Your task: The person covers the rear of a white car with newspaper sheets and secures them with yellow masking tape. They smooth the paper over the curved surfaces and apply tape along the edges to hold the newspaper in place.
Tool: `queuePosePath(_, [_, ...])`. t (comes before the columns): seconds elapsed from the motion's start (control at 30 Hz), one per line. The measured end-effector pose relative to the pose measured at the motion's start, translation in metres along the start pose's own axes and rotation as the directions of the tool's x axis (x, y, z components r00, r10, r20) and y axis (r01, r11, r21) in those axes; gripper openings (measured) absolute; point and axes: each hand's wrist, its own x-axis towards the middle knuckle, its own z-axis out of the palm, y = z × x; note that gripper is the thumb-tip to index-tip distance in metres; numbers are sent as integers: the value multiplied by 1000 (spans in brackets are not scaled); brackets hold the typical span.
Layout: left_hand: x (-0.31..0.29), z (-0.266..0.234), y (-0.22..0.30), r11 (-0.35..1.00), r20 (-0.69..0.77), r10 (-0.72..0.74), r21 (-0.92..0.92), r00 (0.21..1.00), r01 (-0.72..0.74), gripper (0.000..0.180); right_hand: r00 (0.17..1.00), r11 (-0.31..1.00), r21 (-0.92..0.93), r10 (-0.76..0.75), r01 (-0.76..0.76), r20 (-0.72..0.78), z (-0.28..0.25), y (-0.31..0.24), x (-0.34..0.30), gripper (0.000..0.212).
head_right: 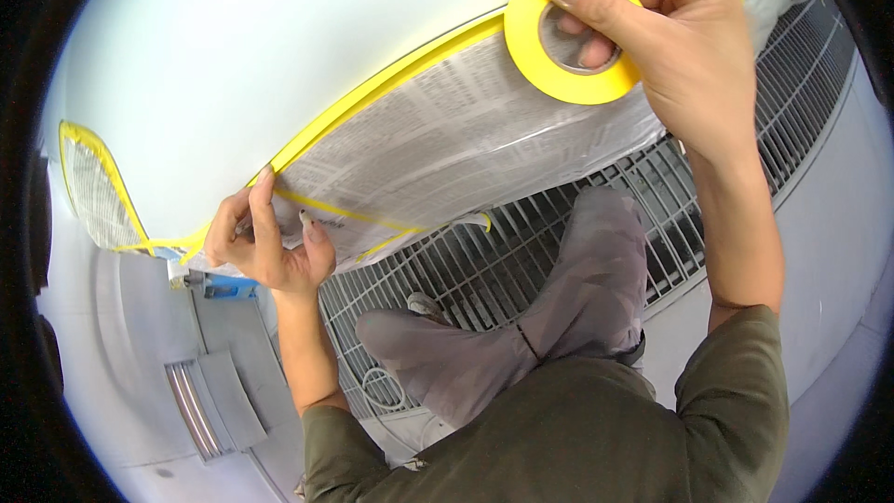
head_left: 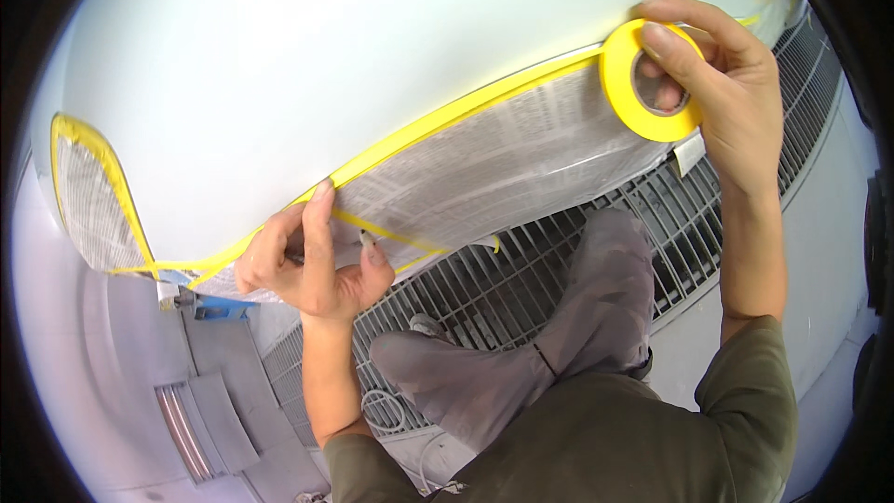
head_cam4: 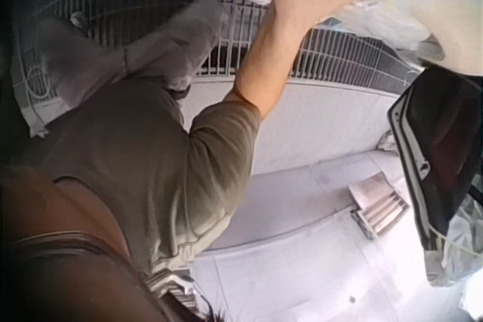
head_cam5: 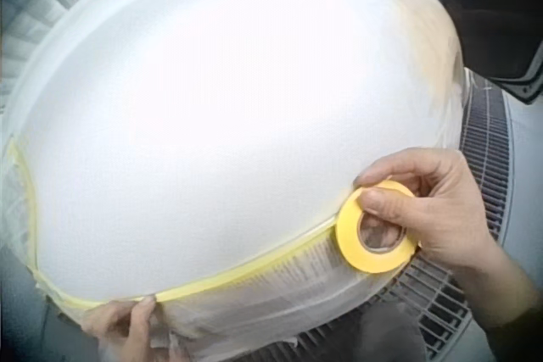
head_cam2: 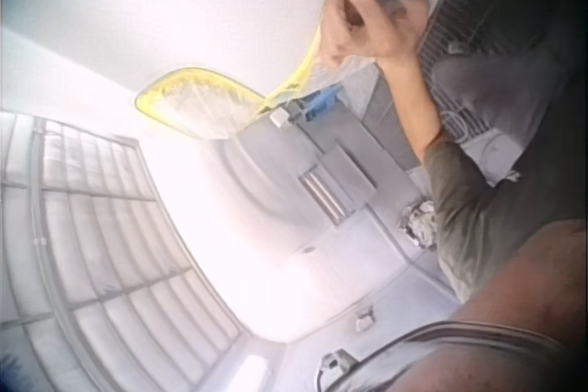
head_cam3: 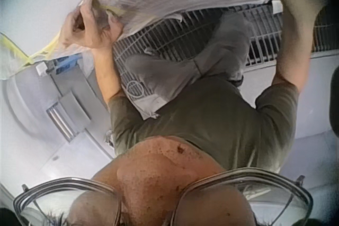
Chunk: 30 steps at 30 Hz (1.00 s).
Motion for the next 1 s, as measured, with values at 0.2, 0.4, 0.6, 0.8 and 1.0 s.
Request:
queuePosePath(0.2, [14,13,11,992,56,124,16,991,-125,64,998,1000,-2,29,-29,-61,-30,15,14,27])
queuePosePath(0.4, [38,25,41,987,117,161,-17,980,-160,68,995,996,-56,-67,62,-76,-67,34,33,28])
queuePosePath(0.6, [57,36,68,984,152,176,-53,973,-169,72,987,948,293,149,-128,-52,-101,30,31,21])
queuePosePath(0.8, [63,39,75,984,157,173,-77,972,-163,74,982,954,284,137,-95,-133,-134,39,45,18])
queuePosePath(1.0, [73,43,86,979,185,196,-85,963,-183,76,969,947,291,190,-138,-159,-157,51,54,19])
